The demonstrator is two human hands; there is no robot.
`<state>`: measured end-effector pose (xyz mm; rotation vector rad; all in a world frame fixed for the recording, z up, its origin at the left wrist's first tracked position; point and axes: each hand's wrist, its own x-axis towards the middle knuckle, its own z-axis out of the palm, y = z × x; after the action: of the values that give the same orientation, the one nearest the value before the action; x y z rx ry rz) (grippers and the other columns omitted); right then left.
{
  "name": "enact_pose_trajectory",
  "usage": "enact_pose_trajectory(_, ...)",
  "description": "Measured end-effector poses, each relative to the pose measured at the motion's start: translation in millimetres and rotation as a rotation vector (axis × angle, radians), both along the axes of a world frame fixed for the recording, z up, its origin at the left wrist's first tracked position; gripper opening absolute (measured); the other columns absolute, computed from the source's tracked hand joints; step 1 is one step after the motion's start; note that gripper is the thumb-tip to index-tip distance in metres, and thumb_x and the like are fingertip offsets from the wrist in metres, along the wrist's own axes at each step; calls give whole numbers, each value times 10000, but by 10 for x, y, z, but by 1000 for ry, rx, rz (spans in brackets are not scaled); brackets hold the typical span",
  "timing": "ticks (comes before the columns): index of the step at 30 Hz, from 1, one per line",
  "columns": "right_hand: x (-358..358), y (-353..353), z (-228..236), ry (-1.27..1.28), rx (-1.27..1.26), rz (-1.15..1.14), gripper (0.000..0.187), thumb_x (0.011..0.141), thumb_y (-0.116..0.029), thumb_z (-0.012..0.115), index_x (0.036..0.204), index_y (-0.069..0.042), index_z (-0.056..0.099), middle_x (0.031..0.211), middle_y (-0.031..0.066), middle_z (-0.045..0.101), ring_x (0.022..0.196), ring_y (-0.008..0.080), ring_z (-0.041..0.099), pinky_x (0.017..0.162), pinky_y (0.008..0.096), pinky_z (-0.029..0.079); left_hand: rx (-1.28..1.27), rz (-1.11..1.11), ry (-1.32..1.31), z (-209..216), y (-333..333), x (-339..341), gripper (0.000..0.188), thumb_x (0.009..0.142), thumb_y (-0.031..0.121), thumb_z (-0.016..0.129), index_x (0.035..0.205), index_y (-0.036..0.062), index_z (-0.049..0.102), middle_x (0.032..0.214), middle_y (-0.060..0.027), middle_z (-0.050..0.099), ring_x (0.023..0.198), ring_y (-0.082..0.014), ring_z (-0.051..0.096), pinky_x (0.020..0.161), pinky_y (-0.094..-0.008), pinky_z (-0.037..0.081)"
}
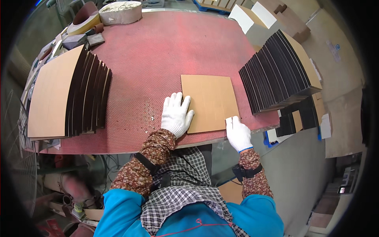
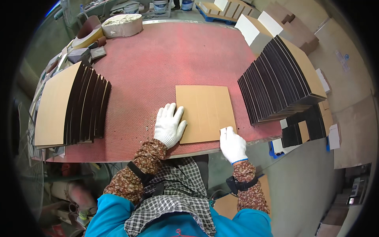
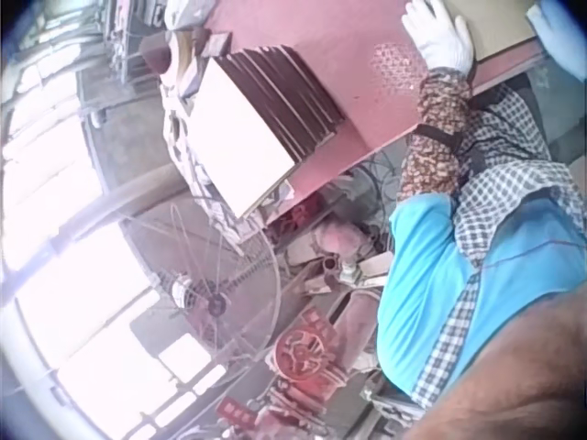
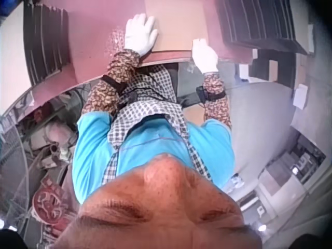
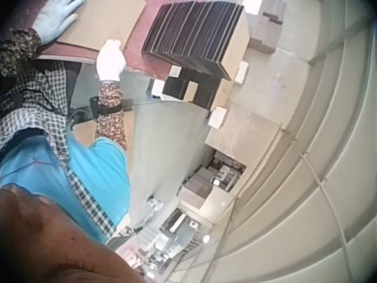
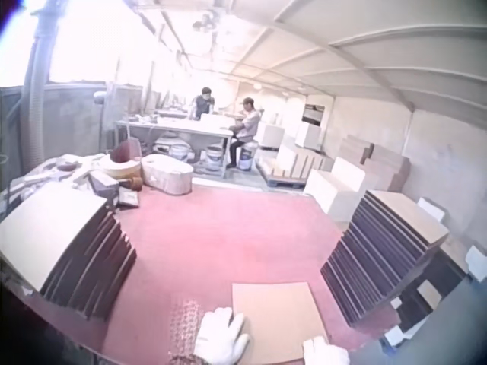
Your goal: Checking and stacking square boards on a workstation.
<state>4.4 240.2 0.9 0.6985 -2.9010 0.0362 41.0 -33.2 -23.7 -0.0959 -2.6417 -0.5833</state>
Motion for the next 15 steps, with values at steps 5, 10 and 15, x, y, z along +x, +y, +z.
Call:
enact_pose_trajectory(5,-63,-75,24,-39,0,-43,229,1050,-298,500,960,-89,519,606,141,644,558,323,685,496,453,540,-18,-10,-12,39,5,-26,534,885,247,693,1328,-8,540,1323,-222,521,1280,-382,474,1087,-502,362)
enact_pose_trajectory(10,-308,-203,-19,-37,-20,-9,210,1043,-277,501,964,-83,513,595,121,644,548,312,686,483,445,542,-25,-15,-69,83,0,-36,534,878,234,687,1319,-22,527,1310,-217,516,1292,-366,464,1091,-494,342)
enact_pose_trajectory(15,-838,-450,-33,-136,-58,-57,269,1059,-313,443,995,-61,516,696,204,672,652,397,696,603,520,557,-27,-19,-81,128,-3,-49,532,873,227,685,1312,-27,525,1307,-223,510,1291,-371,461,1090,-501,339)
